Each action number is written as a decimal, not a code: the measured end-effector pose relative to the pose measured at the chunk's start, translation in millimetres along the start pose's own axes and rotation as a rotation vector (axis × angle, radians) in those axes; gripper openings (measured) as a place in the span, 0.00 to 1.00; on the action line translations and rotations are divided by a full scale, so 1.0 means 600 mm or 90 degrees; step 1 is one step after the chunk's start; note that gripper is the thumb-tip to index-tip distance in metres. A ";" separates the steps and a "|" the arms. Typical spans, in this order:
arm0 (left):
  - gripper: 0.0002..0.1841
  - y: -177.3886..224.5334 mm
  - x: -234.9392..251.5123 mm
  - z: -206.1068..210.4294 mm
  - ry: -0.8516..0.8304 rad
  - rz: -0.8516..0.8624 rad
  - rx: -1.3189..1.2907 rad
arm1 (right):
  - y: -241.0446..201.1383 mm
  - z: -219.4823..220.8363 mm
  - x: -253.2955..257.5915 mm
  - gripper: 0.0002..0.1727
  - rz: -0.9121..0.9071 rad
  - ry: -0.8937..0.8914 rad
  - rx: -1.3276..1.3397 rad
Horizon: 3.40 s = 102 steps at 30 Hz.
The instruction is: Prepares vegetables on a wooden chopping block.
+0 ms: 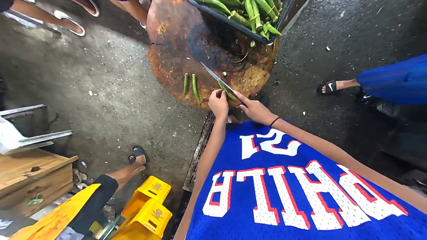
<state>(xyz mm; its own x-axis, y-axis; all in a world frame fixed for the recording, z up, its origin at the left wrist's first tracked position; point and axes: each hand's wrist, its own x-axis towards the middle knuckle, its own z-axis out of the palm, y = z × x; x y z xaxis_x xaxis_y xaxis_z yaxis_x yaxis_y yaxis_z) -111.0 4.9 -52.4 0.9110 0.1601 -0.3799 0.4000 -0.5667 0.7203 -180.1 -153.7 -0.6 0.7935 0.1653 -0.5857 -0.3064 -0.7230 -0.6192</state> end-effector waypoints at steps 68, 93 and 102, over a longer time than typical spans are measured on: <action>0.21 0.129 0.013 0.020 -0.038 0.059 0.250 | 0.303 -0.081 -0.261 0.34 0.079 0.161 0.101; 0.28 0.014 0.030 -0.072 0.233 0.060 0.360 | 0.307 -0.091 -0.272 0.33 0.053 0.128 0.063; 0.22 -0.003 0.046 -0.132 0.064 0.060 0.358 | 0.202 -0.089 -0.127 0.35 -0.035 -0.011 -0.051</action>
<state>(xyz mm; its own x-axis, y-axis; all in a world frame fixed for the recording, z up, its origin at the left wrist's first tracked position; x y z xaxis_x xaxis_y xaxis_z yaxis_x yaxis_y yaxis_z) -78.7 73.9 -18.2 0.9562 0.1477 -0.2526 0.2264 -0.9202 0.3192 -249.6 -289.9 -3.2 0.7984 0.2174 -0.5615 -0.2187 -0.7642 -0.6068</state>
